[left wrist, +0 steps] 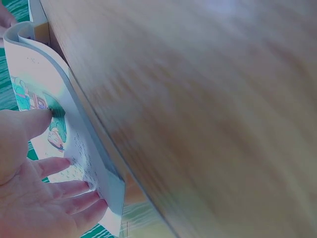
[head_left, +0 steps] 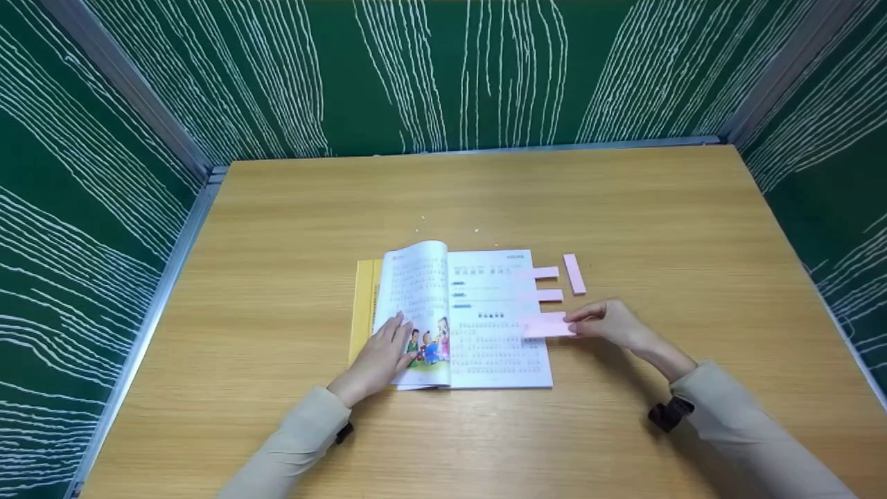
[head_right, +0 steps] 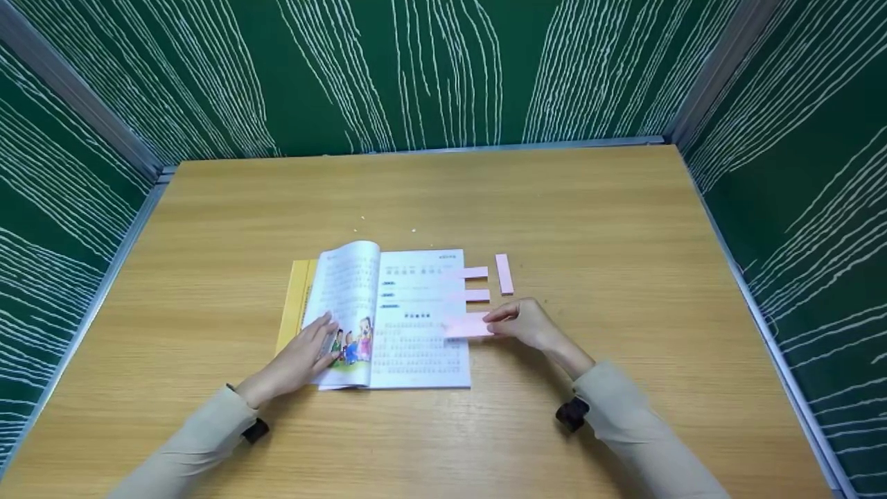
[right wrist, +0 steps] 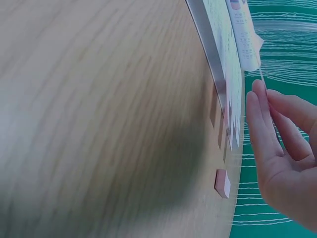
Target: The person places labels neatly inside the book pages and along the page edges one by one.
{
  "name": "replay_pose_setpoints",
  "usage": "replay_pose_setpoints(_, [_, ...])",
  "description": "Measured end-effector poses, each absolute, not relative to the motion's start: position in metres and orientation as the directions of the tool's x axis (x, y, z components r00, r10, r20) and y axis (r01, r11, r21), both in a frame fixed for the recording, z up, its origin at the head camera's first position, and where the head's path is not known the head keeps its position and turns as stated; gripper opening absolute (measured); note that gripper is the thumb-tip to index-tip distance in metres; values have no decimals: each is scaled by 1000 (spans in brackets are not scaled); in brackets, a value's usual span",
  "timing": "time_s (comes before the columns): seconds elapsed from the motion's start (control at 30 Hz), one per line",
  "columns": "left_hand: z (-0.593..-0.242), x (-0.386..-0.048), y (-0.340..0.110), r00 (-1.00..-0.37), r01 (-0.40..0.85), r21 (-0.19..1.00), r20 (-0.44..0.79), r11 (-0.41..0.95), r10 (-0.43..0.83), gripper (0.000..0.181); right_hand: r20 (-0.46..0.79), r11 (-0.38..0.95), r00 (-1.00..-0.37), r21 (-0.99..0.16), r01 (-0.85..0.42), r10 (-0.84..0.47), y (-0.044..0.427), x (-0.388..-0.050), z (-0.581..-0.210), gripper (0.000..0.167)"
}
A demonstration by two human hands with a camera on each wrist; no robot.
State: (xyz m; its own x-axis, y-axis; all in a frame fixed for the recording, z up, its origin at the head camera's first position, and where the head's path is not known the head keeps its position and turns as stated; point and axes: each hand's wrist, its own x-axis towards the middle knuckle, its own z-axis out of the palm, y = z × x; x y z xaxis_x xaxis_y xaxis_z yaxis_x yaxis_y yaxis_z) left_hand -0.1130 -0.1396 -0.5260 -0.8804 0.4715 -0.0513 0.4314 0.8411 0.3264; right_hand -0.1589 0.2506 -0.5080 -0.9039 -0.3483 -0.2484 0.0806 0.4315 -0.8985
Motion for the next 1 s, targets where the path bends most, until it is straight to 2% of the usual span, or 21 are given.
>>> replay_pose_setpoints(0.23, [-525, -113, -140, -884, 420, 334, -60, 844, 464, 53, -240, 404, -891, -912, 71, -385, 251, -159, -512, 28])
replay_pose_setpoints(0.6, [-526, -113, -139, -887, 412, 330, -66, 849, 456, 55, -228, 500, -891, -866, 2, -392, 250, -158, -515, 26])
replay_pose_setpoints(0.8, [-526, -113, -139, -888, 407, 334, -74, 850, 454, 55, -219, 498, -890, -867, -10, -399, 249, -158, -517, 24])
replay_pose_setpoints(1.0, [-526, -113, -140, -882, 417, 335, -77, 845, 466, 53, -258, 479, -877, -877, 37, -406, 249, -158, -519, 25])
